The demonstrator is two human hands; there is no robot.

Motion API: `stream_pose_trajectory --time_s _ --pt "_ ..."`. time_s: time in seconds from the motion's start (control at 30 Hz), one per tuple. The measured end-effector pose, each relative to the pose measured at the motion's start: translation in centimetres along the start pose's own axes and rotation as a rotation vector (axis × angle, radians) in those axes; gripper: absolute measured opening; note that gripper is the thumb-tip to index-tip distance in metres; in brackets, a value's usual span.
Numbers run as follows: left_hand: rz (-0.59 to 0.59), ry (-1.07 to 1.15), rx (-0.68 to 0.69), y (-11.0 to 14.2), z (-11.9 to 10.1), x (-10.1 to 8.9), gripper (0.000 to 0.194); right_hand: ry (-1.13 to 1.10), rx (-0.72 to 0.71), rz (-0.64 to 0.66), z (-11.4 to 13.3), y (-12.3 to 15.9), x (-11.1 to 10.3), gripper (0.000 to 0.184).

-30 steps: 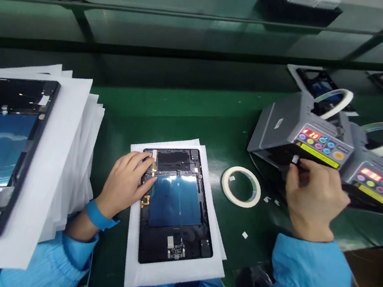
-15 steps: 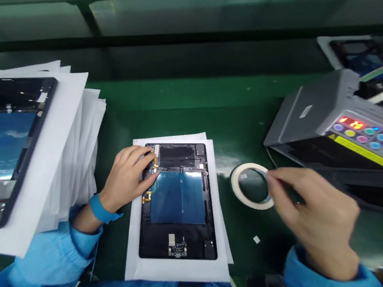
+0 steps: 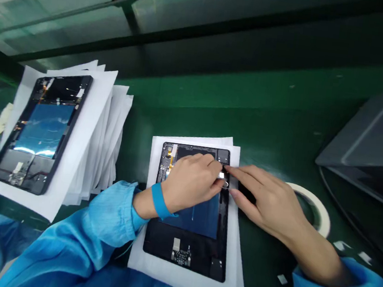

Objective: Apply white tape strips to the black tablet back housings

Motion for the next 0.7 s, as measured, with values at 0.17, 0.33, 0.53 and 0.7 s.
stream_pose_trajectory --time_s 0.17,0.33,0.53,0.7 --pt "0.004 -0.014 -0.005 -0.6 -0.3 0.7 0.018 -0.039 0.018 0.037 -0.1 -0.2 0.7 0.036" --pt "-0.047 -0.042 -0.013 -0.7 -0.2 1.2 0.018 -0.049 0.018 0.051 0.0 -0.6 0.5 0.04" --pt "-0.034 -0.006 -0.069 -0.6 -0.2 1.1 0.017 -0.017 -0.015 0.051 0.0 -0.8 0.3 0.042" --pt "0.007 0.139 -0.125 -0.4 0.5 0.5 0.017 0.13 -0.052 0.064 0.5 -0.7 0.4 0.043"
Point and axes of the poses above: each hand's wrist, its own y-axis away from the middle knuckle, its own x-axis out of the palm, z = x × y, the point moved 4 cm from there along -y, towards the middle knuckle, and after that the axes turned 11 degrees about -x, right-handed, at the moved point
